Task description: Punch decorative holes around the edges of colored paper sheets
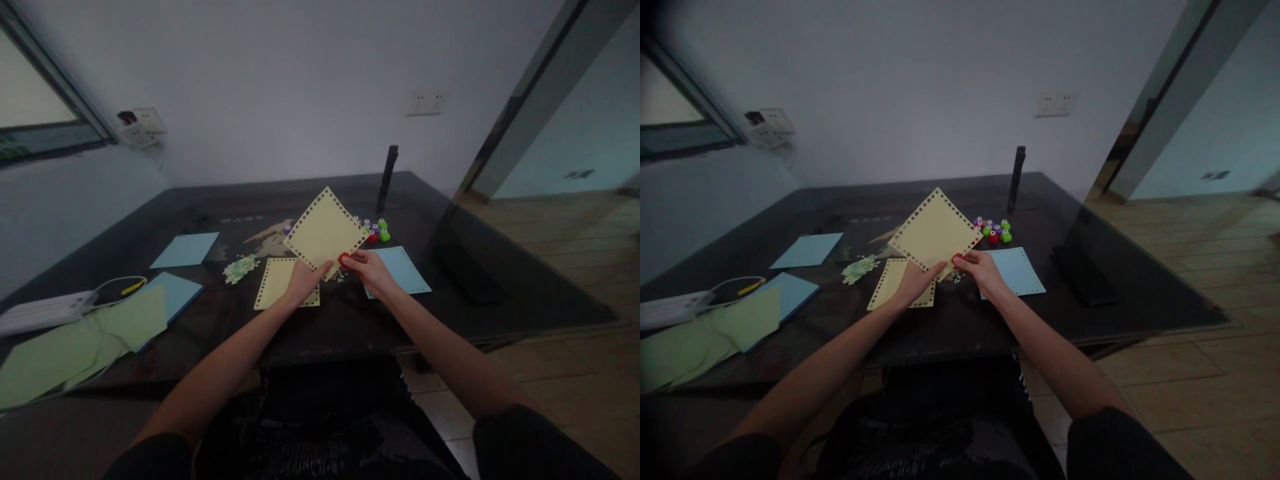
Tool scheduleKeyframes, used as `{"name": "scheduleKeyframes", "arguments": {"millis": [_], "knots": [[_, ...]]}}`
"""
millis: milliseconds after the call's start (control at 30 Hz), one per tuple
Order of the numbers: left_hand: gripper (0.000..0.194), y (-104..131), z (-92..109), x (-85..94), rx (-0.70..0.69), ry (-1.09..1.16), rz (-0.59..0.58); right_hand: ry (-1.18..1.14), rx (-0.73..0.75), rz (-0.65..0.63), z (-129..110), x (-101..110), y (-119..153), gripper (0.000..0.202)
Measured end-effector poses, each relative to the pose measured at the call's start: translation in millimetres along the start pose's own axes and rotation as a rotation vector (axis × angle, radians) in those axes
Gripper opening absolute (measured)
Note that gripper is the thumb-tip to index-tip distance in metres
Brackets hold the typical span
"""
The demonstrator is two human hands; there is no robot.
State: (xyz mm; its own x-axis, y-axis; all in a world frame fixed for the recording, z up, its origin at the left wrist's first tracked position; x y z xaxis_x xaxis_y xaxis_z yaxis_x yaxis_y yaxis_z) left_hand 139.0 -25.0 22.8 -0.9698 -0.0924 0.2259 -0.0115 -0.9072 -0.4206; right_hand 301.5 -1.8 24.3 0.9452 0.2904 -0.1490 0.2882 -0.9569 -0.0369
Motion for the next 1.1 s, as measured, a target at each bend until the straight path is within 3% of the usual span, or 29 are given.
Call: {"name": "scheduleKeyframes", "arguments": {"millis": [267, 500, 767, 1100], "knots": [[0.040, -1, 0, 1.8, -0.001, 0.030, 0.042, 0.009, 0.020, -0.042, -2, -2, 1, 0.028], [0.039, -3, -1, 5.2, -0.020, -0.012, 0.090, -0.002, -0.047, -0.037, 0, -2, 2, 0.033], [0.041, -8, 2, 13.9, 0.015, -0.012, 0.169, -0.015, -0.094, -0.062, -2, 3, 0, 0.022], [0.041, -9, 3, 15.2, 0.009, -0.007, 0.165, -0.049, -0.150, -0.069, -2, 5, -2, 0.034]]}}
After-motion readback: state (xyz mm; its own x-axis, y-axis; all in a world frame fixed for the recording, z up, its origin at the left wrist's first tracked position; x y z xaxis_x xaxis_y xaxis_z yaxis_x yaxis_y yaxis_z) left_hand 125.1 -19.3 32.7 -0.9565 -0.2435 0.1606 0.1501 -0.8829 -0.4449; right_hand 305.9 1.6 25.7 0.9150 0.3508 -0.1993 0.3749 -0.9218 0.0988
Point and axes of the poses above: each hand's wrist, its own y-axis away from the middle knuckle, its own x-axis out of the back of the hand, z = x × y, the point moved 1 cm from there along -y, towards the middle knuckle, and after that the axes turned 10 degrees about y, right-handed, at the moved point
